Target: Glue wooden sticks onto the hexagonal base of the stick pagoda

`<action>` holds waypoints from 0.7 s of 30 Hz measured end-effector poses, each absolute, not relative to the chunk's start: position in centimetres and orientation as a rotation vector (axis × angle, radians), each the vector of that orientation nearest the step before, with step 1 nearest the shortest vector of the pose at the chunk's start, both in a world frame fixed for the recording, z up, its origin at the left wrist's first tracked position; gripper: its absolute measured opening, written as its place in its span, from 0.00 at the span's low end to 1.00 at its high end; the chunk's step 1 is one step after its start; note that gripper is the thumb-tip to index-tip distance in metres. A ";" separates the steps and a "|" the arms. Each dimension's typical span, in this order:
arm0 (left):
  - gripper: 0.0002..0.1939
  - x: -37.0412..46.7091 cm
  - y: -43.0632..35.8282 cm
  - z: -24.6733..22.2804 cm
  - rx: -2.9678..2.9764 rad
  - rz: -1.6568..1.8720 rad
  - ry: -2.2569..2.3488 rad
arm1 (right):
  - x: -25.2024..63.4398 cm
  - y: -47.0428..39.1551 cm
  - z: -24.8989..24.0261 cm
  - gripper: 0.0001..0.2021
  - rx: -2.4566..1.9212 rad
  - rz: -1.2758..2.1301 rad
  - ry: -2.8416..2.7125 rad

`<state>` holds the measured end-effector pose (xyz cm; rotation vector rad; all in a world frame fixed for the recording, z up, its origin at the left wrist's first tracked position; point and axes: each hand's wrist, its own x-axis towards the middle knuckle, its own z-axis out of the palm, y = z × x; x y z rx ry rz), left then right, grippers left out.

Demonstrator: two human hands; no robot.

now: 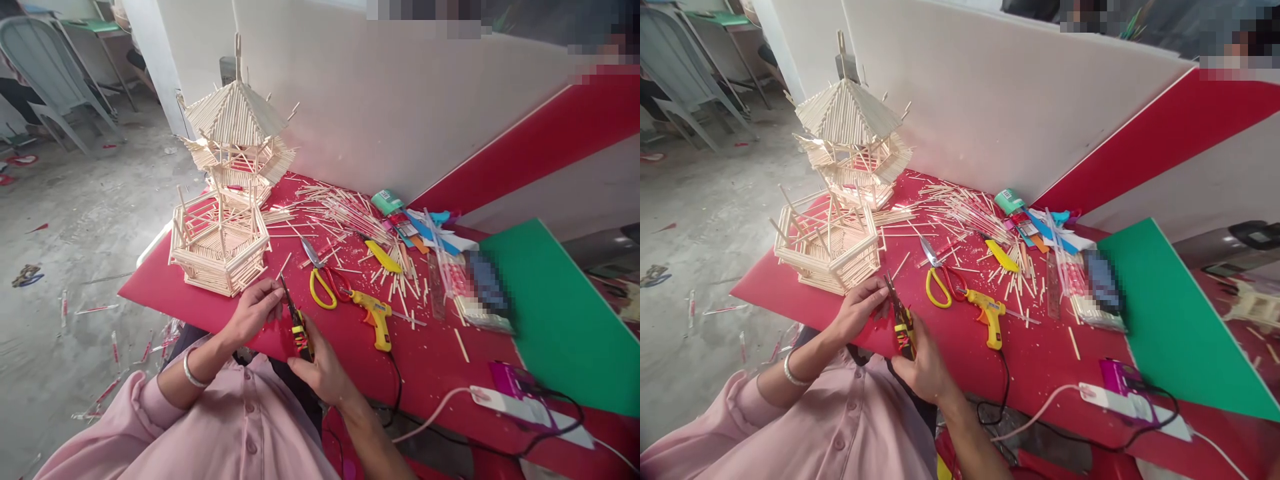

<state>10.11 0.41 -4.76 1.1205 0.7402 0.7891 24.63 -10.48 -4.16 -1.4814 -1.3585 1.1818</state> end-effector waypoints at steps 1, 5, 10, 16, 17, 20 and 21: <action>0.21 10.1 0.5 -4.8 1.126 0.783 0.743 | 24.5 -10.5 -4.2 0.28 -1.471 1.192 -1.352; 0.21 10.0 0.7 -4.9 1.148 0.753 0.733 | 24.3 -10.5 -4.3 0.28 -1.413 1.231 -1.313; 0.24 10.6 0.3 -4.7 1.117 0.759 0.751 | 23.9 -10.5 -4.3 0.23 -1.446 1.218 -1.276; 0.29 11.9 -1.2 -3.6 0.951 0.939 0.838 | 22.6 -10.6 -4.9 0.24 -1.496 1.080 -1.285; 0.29 12.0 -1.4 -3.5 0.917 0.960 0.850 | 22.4 -10.7 -5.1 0.25 -1.505 1.067 -1.287; 0.29 12.4 -1.7 -3.4 0.808 0.991 0.878 | 22.3 -10.9 -5.4 0.26 -1.551 1.055 -1.289; 0.30 12.5 -1.7 -3.5 0.763 0.992 0.887 | 22.4 -11.0 -5.5 0.26 -1.555 1.058 -1.293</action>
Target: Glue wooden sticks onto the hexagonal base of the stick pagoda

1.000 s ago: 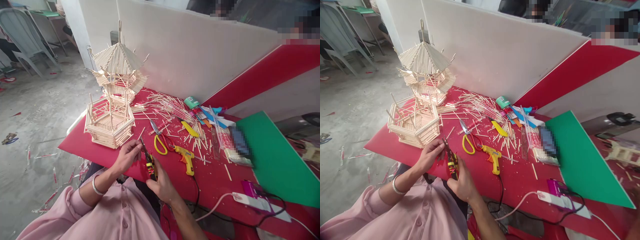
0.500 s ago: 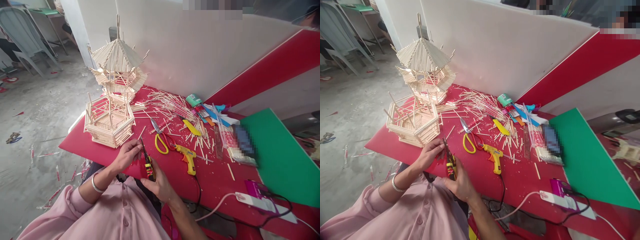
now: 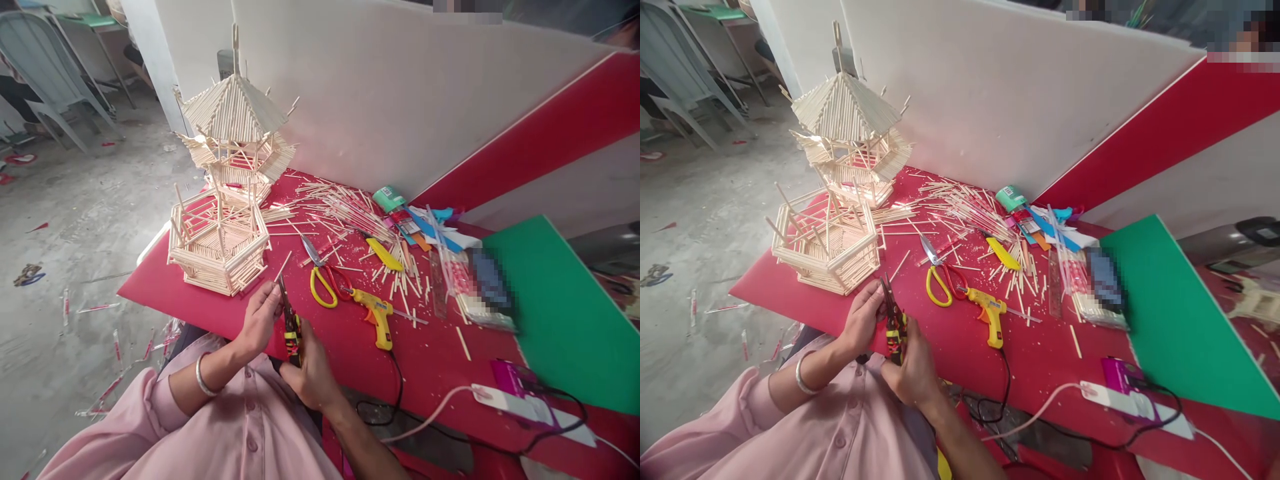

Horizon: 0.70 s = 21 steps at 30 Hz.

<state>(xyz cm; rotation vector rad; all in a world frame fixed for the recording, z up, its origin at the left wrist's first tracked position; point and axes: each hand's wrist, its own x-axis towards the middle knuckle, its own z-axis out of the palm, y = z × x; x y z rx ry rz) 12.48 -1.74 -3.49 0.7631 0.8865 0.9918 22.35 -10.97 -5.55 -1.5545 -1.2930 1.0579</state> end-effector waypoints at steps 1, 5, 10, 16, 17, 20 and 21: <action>0.29 12.6 -1.8 -3.6 0.716 0.984 0.896 | 22.5 -11.0 -5.7 0.26 -1.549 1.063 -1.300; 0.27 12.7 -1.8 -3.7 0.591 0.895 0.928 | 23.4 -11.1 -6.0 0.30 -1.550 1.030 -1.366; 0.23 12.7 -1.9 -3.0 0.541 0.843 0.973 | 23.7 -11.0 -6.1 0.35 -1.644 0.929 -1.444; 0.21 12.8 -1.8 -2.7 0.525 0.842 1.026 | 23.5 -11.0 -6.1 0.32 -1.799 0.911 -1.486; 0.21 12.8 -1.7 -2.7 0.523 0.840 1.027 | 23.6 -11.0 -6.1 0.32 -1.797 0.908 -1.495; 0.22 12.6 -1.4 -2.8 0.540 0.812 0.994 | 24.0 -11.0 -6.2 0.36 -1.744 0.847 -1.543; 0.22 12.5 -1.3 -2.8 0.550 0.794 0.972 | 24.2 -11.0 -6.3 0.38 -1.735 0.812 -1.564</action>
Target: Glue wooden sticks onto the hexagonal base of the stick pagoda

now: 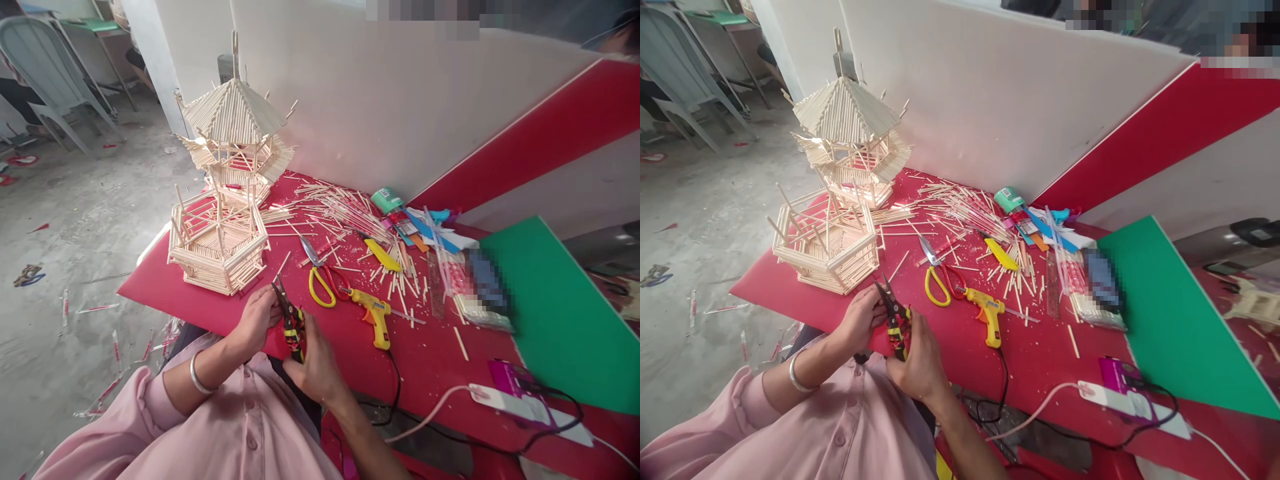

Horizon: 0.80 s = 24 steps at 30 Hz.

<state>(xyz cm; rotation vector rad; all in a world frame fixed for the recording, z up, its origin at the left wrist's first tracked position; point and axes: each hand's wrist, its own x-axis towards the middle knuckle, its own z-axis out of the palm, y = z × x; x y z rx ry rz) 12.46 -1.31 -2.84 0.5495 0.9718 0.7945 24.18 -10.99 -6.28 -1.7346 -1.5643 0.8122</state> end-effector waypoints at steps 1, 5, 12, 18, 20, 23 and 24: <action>0.22 12.4 -1.2 -2.8 0.559 0.775 0.949 | 24.3 -11.0 -6.3 0.39 -1.738 0.781 -1.584; 0.23 12.0 -1.0 -2.7 0.567 0.725 0.893 | 24.2 -11.1 -6.3 0.36 -1.802 0.733 -1.602; 0.21 11.7 -0.9 -2.9 0.559 0.734 0.891 | 24.1 -11.1 -6.3 0.37 -1.765 0.749 -1.571; 0.20 11.7 -0.3 -2.8 0.635 0.798 0.878 | 24.1 -11.7 -5.8 0.31 -1.564 1.079 -1.387; 0.22 11.7 -0.3 -3.1 0.697 0.849 0.898 | 24.1 -11.8 -5.5 0.28 -1.522 1.184 -1.330; 0.26 11.7 -0.3 -3.8 0.785 0.916 0.937 | 24.4 -12.0 -4.9 0.27 -1.550 1.206 -1.327; 0.27 11.6 -0.3 -4.0 0.800 0.934 0.951 | 24.6 -12.0 -4.8 0.28 -1.638 1.142 -1.354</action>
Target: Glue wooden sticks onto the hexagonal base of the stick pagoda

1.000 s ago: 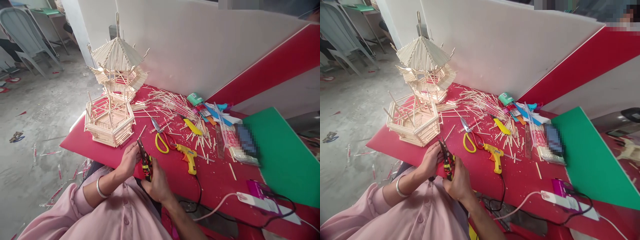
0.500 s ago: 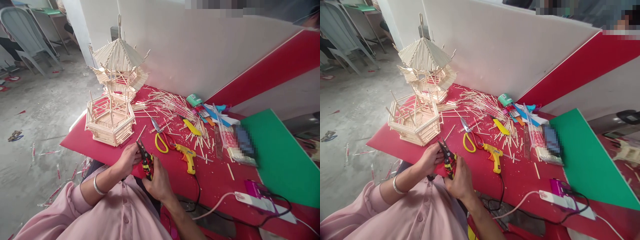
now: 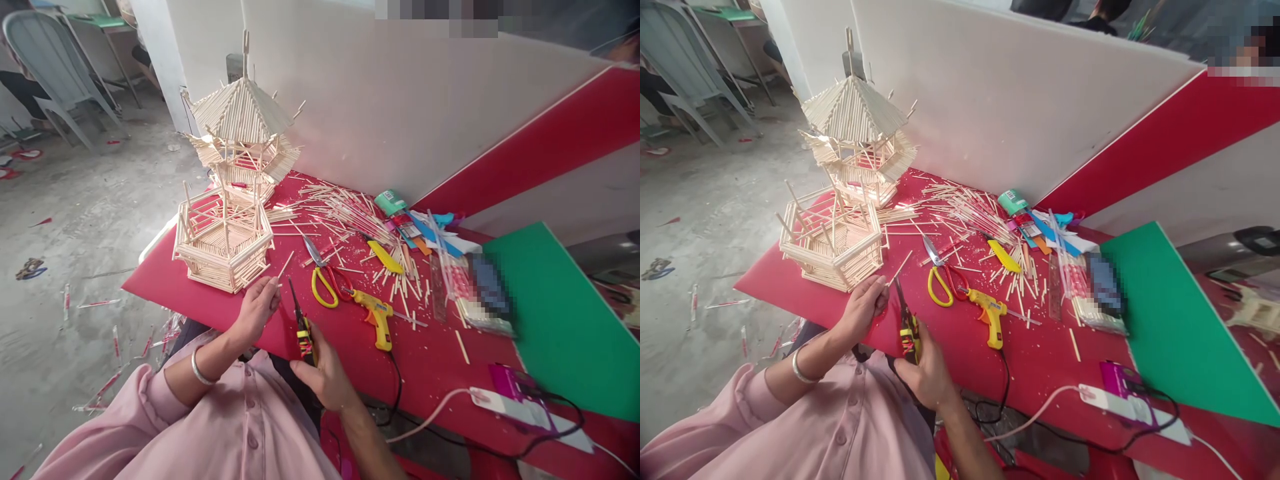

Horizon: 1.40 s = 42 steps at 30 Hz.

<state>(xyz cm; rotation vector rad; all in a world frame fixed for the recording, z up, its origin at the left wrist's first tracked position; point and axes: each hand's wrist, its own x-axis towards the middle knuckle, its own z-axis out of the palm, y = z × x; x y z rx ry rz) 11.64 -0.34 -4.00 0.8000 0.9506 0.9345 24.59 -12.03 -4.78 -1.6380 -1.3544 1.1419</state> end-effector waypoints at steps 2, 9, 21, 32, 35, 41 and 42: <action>0.28 11.5 -0.3 -4.4 0.806 0.964 0.977 | 25.0 -11.9 -4.7 0.31 -1.929 0.902 -1.431; 0.27 11.0 -0.2 -5.4 0.868 0.973 0.972 | 25.7 -10.3 -5.9 0.35 -2.368 0.145 -1.759; 0.23 11.3 -0.3 -5.1 0.734 0.893 0.863 | 26.9 -5.4 -2.1 0.18 -2.309 0.028 -1.867; 0.24 11.3 -0.1 -5.2 0.724 0.894 0.914 | 28.8 3.6 -2.8 0.27 -2.796 0.245 -1.892; 0.24 11.3 -0.1 -5.3 0.724 0.907 0.903 | 29.5 5.0 -2.6 0.26 -2.815 0.325 -1.825; 0.22 11.2 -0.2 -5.8 0.730 0.921 0.912 | 31.1 6.2 -1.9 0.24 -2.674 0.405 -1.719; 0.22 11.2 -0.1 -5.9 0.736 0.924 0.910 | 31.4 6.4 -1.9 0.23 -2.642 0.422 -1.702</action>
